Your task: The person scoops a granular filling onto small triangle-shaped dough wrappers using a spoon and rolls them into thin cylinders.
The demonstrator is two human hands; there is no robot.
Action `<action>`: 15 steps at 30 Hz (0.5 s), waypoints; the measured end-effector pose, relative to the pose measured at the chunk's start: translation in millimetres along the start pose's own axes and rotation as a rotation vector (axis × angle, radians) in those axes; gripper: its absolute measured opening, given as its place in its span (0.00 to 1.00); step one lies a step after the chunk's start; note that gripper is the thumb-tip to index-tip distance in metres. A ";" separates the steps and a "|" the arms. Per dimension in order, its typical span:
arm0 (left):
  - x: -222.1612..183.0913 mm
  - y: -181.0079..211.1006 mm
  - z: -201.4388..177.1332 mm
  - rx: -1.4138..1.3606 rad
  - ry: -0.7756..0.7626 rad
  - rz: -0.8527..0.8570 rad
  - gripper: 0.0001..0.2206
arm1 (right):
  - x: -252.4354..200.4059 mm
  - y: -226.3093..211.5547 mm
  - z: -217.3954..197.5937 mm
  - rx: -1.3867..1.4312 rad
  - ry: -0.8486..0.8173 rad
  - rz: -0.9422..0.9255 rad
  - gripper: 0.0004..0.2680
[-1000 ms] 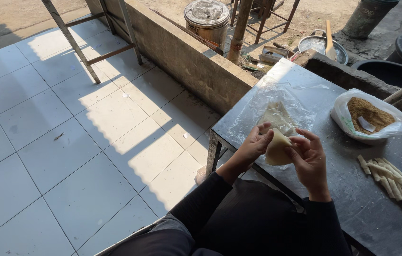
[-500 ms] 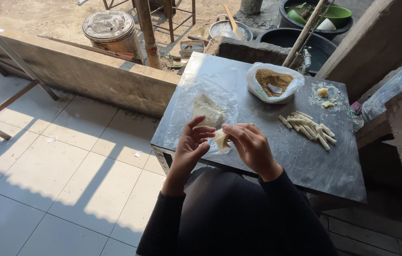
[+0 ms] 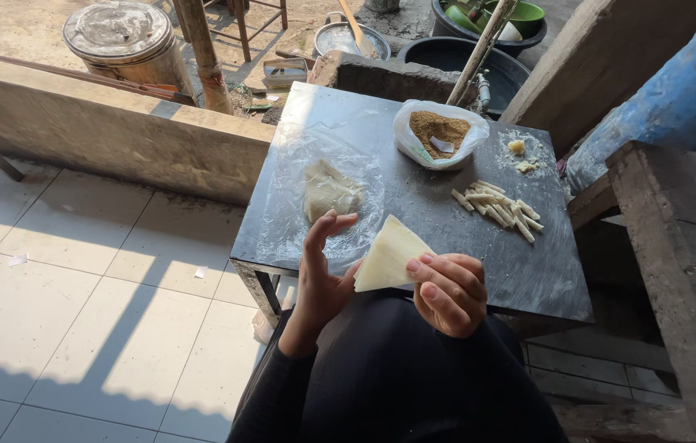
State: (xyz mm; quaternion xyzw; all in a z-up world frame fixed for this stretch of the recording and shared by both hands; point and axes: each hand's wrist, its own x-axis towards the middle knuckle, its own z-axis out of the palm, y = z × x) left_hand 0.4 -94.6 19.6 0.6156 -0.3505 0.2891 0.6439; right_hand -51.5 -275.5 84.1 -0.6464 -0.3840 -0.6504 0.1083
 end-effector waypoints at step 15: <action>-28.6 -21.3 -22.5 -0.795 0.257 -0.981 0.24 | -2.2 9.3 48.9 -0.098 -0.238 0.793 0.13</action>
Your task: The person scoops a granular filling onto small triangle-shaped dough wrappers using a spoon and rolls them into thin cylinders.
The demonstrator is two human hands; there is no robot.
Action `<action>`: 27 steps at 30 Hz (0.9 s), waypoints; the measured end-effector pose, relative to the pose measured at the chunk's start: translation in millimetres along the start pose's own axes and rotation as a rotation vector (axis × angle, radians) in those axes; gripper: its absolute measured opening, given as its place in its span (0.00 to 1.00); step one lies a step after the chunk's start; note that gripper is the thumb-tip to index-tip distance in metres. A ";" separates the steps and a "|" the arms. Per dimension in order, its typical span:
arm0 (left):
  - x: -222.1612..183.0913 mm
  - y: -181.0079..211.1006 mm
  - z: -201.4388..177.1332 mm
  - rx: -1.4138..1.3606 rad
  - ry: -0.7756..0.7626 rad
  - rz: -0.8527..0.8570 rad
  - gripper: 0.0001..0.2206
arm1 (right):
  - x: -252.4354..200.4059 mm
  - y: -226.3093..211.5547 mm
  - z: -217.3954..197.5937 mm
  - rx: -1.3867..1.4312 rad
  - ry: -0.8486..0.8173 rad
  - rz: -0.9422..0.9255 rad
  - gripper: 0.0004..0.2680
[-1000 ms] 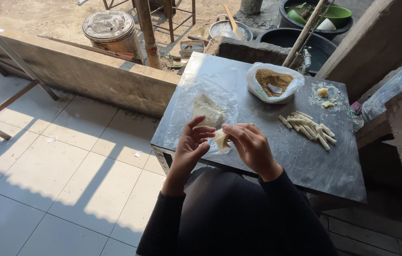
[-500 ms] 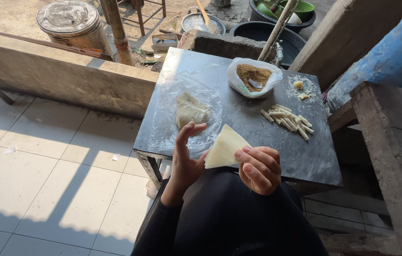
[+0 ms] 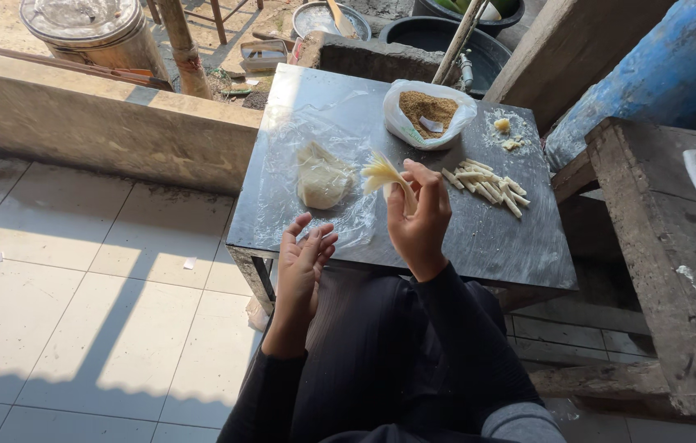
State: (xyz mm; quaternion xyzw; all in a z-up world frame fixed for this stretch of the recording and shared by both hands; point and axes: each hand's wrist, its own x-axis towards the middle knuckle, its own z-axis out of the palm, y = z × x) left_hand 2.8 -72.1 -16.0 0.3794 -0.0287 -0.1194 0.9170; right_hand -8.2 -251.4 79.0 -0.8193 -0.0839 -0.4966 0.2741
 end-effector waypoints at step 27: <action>41.9 -77.6 159.4 0.704 -0.571 0.197 0.25 | -53.2 97.3 -127.1 0.720 -0.061 0.821 0.21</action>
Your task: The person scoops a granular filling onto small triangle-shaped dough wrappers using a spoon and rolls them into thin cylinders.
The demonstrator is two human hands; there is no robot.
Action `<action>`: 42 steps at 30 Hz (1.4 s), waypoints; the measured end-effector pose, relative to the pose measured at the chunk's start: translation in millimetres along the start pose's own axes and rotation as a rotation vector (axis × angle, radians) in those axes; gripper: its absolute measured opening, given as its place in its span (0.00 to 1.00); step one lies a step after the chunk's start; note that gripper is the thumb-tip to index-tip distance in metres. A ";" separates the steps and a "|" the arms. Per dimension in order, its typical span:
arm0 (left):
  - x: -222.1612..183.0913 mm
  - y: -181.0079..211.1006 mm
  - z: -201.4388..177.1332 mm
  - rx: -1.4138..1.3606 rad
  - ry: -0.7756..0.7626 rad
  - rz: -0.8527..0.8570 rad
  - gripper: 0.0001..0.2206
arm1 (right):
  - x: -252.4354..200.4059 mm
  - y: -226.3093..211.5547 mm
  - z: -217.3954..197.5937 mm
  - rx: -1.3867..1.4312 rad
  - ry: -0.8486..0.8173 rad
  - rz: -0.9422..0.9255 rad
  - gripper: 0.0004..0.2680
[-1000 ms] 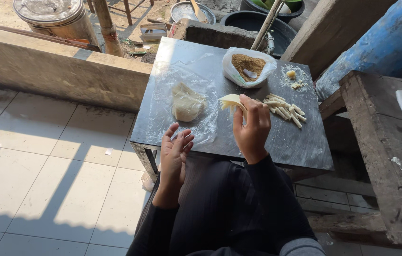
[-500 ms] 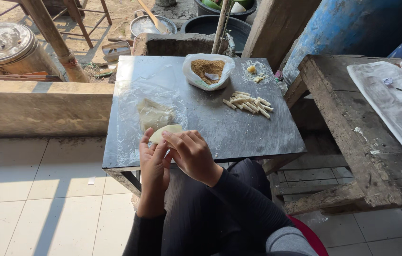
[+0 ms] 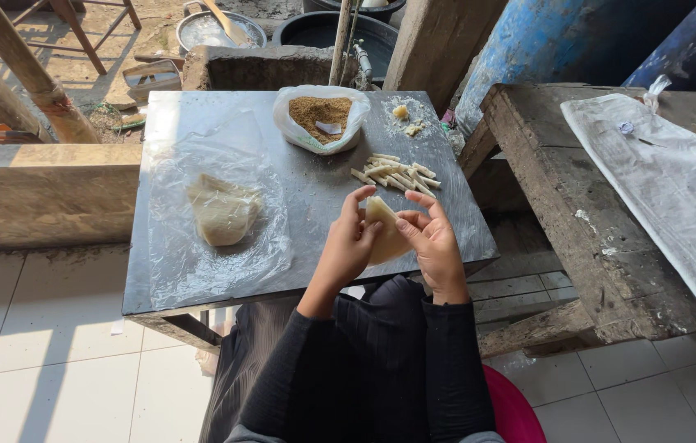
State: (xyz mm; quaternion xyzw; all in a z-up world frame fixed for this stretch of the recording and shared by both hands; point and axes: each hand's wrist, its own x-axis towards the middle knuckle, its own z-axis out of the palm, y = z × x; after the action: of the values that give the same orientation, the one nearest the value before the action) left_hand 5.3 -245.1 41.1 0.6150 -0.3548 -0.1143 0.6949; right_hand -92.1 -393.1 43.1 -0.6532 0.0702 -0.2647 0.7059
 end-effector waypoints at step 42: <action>-105.5 -16.4 -165.0 0.572 0.402 -0.189 0.26 | 21.8 78.7 173.9 -0.200 -0.471 -0.118 0.13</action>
State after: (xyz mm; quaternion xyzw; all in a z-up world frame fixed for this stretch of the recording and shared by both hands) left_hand 38.3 -58.2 -10.1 0.8247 -0.1705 0.0491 0.5370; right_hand 26.0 -248.9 -3.2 -0.7665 -0.1085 -0.1377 0.6179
